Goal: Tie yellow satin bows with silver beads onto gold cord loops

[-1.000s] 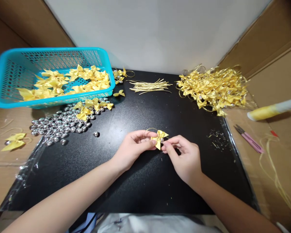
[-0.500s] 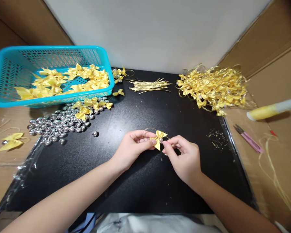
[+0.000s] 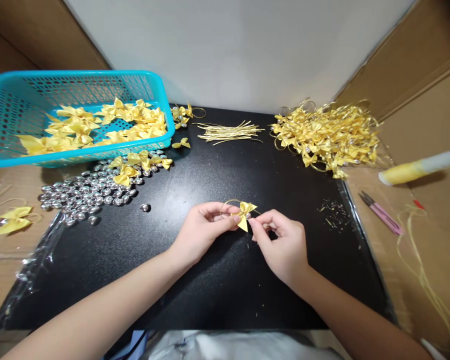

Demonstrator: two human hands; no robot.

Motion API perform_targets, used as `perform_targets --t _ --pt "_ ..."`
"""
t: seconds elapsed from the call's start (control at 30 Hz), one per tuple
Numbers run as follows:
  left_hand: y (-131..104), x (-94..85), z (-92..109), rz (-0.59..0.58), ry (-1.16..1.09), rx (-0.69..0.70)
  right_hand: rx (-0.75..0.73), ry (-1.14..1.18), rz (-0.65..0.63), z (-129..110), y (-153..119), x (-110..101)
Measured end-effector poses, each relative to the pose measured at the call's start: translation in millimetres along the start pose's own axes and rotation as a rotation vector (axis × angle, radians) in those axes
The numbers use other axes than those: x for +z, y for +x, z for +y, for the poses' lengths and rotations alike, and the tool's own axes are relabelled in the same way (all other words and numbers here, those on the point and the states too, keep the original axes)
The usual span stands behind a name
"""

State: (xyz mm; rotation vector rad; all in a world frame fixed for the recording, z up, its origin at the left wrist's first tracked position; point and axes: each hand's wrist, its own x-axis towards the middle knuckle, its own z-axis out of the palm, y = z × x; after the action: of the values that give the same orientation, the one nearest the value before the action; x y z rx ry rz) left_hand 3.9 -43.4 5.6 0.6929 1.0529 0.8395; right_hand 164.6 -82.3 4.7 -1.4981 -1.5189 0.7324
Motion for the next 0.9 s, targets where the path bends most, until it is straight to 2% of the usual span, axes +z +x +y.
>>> perform_targets --t 0.33,0.6,0.9 --pt "1.1 -1.1 -1.0 -0.005 -0.022 0.013 -0.008 0.025 0.018 0.6 -0.8 0.0" --pt "0.1 1.8 -0.4 0.033 -0.021 0.074 -0.026 0.036 0.030 0.6 -0.5 0.8" --pt "-2.1 2.6 0.4 0.054 0.015 0.071 -0.015 0.018 0.027 1.5 -1.4 1.7"
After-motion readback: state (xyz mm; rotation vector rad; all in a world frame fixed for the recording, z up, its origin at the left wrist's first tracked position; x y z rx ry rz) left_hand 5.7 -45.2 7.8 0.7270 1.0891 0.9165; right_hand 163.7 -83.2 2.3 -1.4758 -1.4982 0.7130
